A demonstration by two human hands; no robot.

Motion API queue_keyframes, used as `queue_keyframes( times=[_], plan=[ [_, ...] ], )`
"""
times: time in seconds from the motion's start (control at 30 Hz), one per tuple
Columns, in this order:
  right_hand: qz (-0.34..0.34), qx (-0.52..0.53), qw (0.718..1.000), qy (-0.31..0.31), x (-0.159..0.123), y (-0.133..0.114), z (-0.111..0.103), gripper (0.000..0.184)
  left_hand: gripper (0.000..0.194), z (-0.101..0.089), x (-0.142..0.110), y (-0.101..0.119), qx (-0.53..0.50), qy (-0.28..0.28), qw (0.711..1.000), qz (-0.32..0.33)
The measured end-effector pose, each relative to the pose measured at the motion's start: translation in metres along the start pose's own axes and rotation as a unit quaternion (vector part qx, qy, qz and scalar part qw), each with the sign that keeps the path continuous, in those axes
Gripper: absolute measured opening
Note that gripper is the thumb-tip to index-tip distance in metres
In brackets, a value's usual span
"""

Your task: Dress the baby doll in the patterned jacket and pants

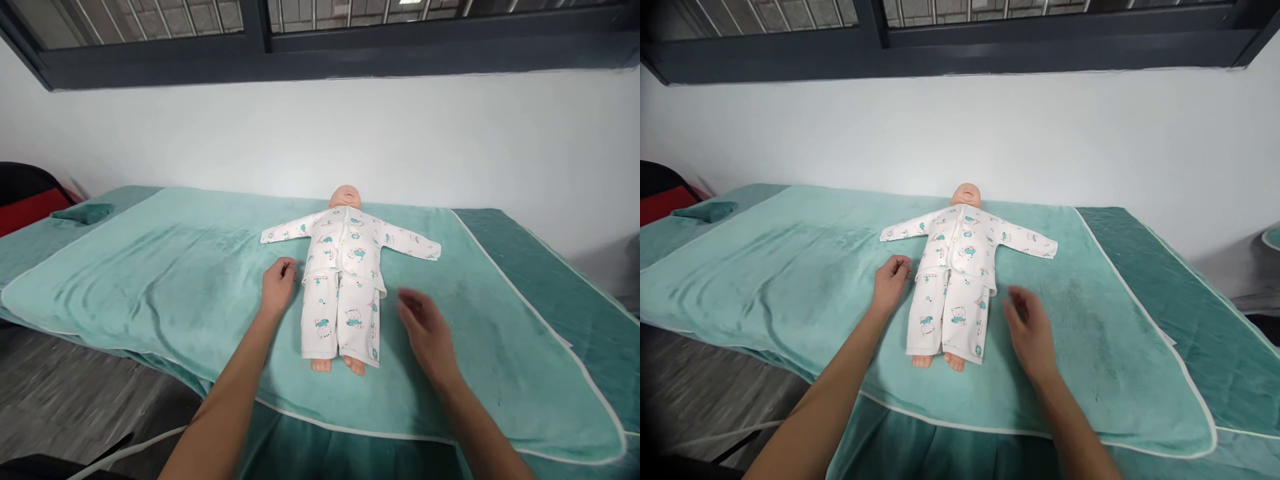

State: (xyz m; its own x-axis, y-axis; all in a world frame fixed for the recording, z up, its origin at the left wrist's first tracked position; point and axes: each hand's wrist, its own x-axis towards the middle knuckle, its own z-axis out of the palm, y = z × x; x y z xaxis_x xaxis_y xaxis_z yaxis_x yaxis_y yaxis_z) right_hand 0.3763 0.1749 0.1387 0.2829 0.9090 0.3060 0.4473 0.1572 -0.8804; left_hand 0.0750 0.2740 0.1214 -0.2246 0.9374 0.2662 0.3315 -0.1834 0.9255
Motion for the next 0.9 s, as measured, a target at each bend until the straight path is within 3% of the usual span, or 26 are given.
queue_keyframes(
  times=[0.1, 0.23, 0.33, 0.47, 0.63, 0.77, 0.9],
  plan=[
    [0.103, 0.036, 0.994, 0.021, 0.07, 0.002, 0.022, 0.036, 0.026, 0.0, 0.001, 0.0, -0.004, -0.009, 1.0, 0.003],
    [0.165, 0.168, 0.968, -0.088, 0.125, 0.002, 0.054, 0.036, 0.036, 0.002, 0.0, 0.003, 0.037, -0.04, 0.998, 0.007],
    [0.164, 0.225, 0.956, -0.097, 0.132, 0.005, 0.065, 0.043, 0.044, 0.007, -0.006, 0.012, 0.039, -0.094, 0.995, 0.001],
    [0.131, 0.313, 0.932, -0.13, 0.126, 0.009, 0.064, 0.046, 0.055, 0.018, -0.019, 0.031, -0.063, -0.131, 0.989, -0.04],
    [0.126, 0.369, 0.909, -0.146, 0.127, 0.009, 0.062, 0.031, 0.053, 0.033, -0.018, 0.048, -0.148, -0.1, 0.98, -0.083],
    [0.114, 0.385, 0.905, -0.142, 0.13, 0.011, 0.067, 0.034, 0.049, 0.042, -0.008, 0.047, -0.156, -0.092, 0.98, -0.077],
    [0.168, 0.417, 0.891, -0.063, 0.136, 0.016, 0.068, 0.032, 0.046, 0.044, -0.013, 0.045, -0.117, -0.038, 0.99, -0.065]
  ],
)
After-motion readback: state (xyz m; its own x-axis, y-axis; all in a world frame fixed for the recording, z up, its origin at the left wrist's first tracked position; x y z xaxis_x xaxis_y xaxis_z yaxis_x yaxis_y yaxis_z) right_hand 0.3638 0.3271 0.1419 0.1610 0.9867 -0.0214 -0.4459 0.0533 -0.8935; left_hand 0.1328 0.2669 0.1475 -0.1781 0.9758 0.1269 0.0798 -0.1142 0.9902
